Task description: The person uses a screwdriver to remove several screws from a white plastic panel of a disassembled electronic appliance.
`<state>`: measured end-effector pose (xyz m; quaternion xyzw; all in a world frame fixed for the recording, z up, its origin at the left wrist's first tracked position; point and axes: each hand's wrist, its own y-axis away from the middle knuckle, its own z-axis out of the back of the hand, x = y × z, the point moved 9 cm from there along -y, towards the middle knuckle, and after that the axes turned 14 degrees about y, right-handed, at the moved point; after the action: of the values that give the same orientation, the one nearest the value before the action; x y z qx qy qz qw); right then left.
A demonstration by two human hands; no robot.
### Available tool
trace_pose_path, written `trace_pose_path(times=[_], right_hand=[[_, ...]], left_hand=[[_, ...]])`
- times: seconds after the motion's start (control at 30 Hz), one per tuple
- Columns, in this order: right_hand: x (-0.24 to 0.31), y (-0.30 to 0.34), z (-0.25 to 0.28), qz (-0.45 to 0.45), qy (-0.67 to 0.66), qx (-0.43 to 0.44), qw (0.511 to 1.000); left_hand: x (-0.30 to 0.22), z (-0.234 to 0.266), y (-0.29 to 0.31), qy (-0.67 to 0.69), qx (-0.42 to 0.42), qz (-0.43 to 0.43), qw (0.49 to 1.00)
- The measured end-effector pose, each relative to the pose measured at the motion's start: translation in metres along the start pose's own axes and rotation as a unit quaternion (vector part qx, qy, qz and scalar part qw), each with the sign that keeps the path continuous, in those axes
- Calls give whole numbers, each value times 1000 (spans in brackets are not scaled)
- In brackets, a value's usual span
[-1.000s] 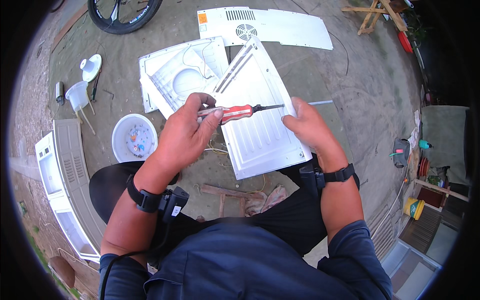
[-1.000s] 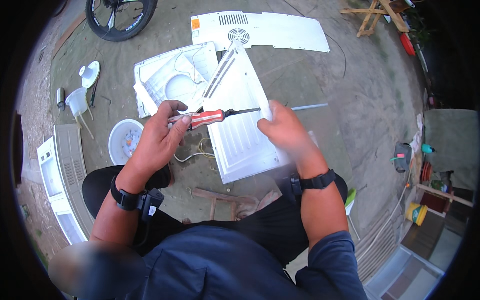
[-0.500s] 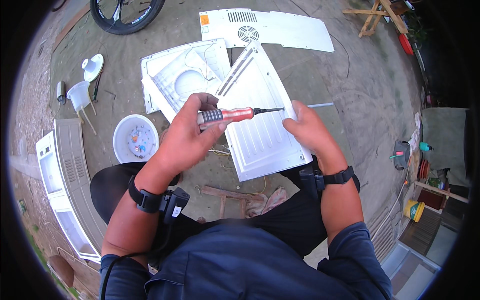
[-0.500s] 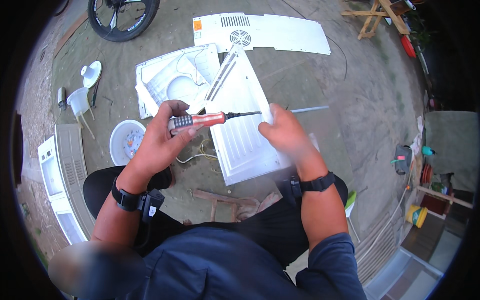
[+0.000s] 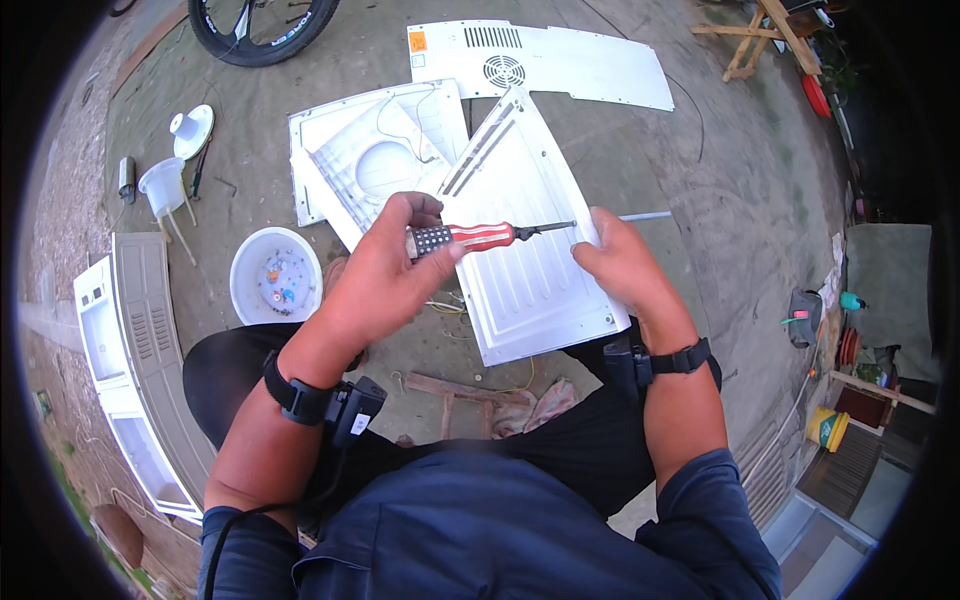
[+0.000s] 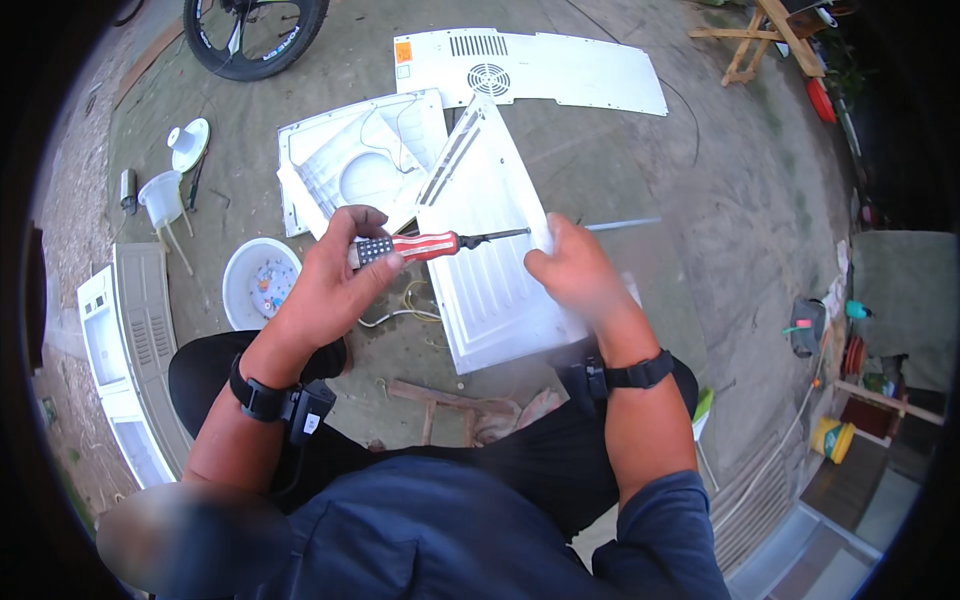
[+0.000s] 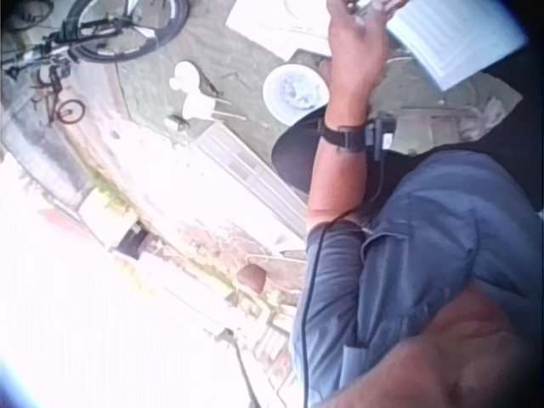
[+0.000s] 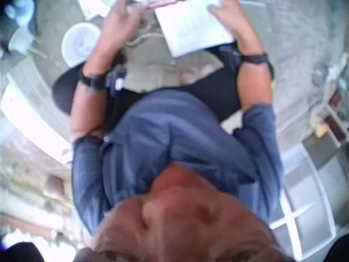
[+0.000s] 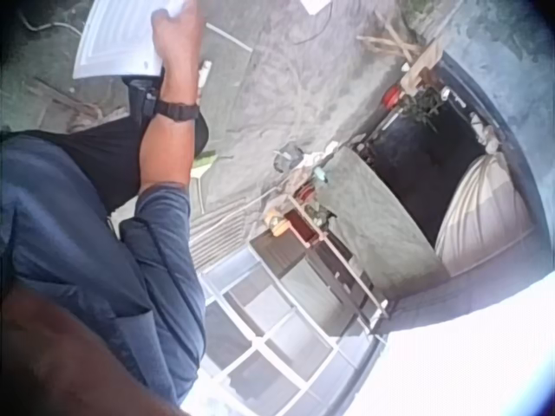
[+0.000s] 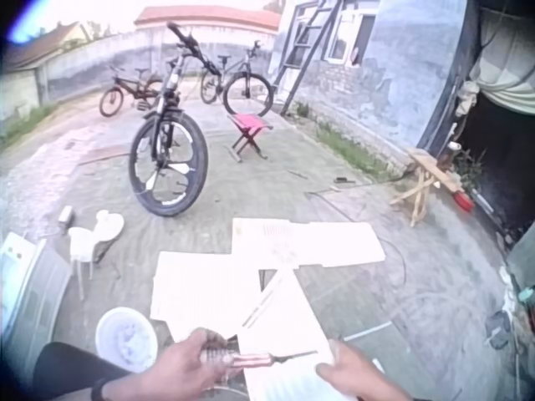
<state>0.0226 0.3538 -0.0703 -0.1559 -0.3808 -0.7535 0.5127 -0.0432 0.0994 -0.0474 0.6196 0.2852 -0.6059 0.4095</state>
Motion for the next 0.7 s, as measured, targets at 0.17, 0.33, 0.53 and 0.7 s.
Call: trace_pose_path(times=[0.17,0.33,0.53,0.7], right_hand=[[-1,-1,0,6,8,-3,1000],[0,-1,-1,9,0,-1,1000],[1,-1,0,0,11,-4,1000],[-4,-3,0,9,17,-6,1000]], left_hand=[[5,0,0,65,12,78,995],[-2,-4,2,3,23,-38,999],[12,1,-3,25,21,58,998],[-8,-3,4,-44,24,-81,995]])
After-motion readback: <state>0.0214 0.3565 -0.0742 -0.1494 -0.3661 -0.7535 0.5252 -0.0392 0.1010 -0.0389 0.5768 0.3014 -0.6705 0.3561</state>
